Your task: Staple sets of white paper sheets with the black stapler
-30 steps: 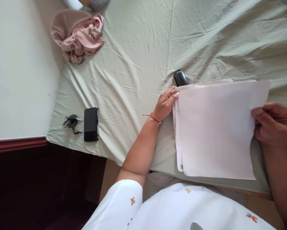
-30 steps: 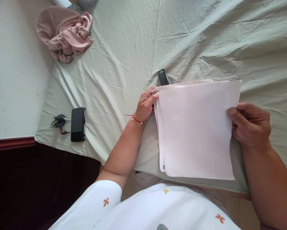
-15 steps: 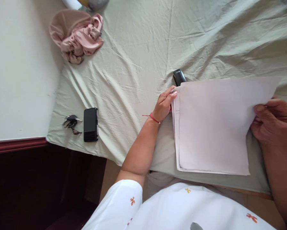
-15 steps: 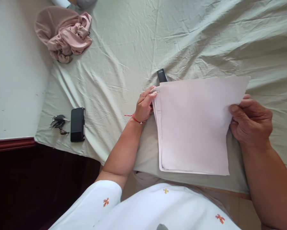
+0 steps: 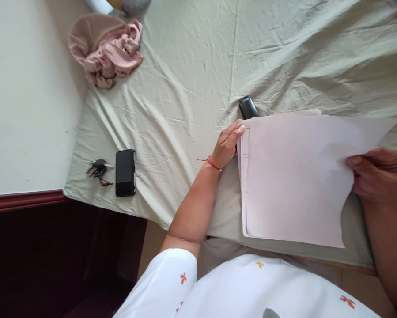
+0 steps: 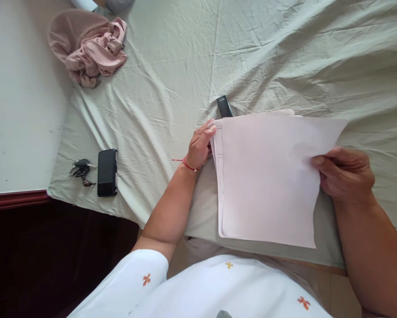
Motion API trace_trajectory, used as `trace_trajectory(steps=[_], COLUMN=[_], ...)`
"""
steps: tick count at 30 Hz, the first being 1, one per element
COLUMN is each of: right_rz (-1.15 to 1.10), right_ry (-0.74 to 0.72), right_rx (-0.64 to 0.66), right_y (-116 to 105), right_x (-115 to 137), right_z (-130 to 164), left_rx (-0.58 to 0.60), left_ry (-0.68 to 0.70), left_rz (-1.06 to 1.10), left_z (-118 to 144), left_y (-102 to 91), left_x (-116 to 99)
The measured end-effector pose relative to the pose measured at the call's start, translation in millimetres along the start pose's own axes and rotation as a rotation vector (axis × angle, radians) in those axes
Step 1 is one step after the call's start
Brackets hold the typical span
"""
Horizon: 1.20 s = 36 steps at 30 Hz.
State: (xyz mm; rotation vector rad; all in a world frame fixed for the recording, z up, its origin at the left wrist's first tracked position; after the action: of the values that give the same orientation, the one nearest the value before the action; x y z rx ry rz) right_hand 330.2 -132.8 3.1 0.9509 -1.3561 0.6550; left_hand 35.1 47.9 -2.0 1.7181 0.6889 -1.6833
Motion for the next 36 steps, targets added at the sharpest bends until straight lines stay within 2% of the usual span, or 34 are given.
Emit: trace_trajectory(steps=[3,7,11,15,22,25,29,31,34,36], right_rz=[-0.040,-0.031,0.023,0.072,0.109,0.189,0.451,0.505,0.460,0.451], right_ry=[0.071,0.211,0.251,0.234,0.194,0.116,-0.047,-0.095,-0.087,-0.023], right_rx=[0.057,0.134,0.186,0.174,0.173,0.189,0.069,0.052,0.085,0.116], right_y=[-1.2,7.5,20.6,22.7,14.4,13.6,10.9,10.9,11.7,12.6], right_x=[0.2,4.6,9.5,9.1,1.5,0.7,3.9,4.0,3.0,3.2], right_z=[2.6,1.7,-0.3,-0.5,1.6,3.8,3.7,1.9,0.5,2.1], left_rx=[0.049,0.022,0.004,0.036,0.084,0.087,0.075,0.068,0.059,0.047], left_ry=[0.037,0.041,0.014,0.001,0.004,0.009,-0.010,-0.018,-0.011,-0.011], left_rz=[0.023,0.021,0.013,0.018,-0.073,-0.064,0.014,0.053,0.106,0.119], left_z=[0.7,1.0,0.1,1.2,2.1,2.0,4.4,5.9,7.0,7.0], left_y=[1.5,0.7,0.2,1.8,7.2,8.8,9.9,10.8,12.3,12.7], left_x=[-0.4,-0.3,0.6,-2.2,-11.7,-13.3,-11.7,-10.3,-8.4,-7.0])
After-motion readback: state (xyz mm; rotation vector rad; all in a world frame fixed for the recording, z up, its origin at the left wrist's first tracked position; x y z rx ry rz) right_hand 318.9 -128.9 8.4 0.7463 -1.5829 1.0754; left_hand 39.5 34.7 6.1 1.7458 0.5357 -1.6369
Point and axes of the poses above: each hand's wrist, its own z-axis away from the middle knuckle, its own y-axis out of the palm, x = y × z, the point moved 4 cm from there along -z, towards the middle knuckle, and after that the axes turned 14 degrees about x, right-handed, at the moved point
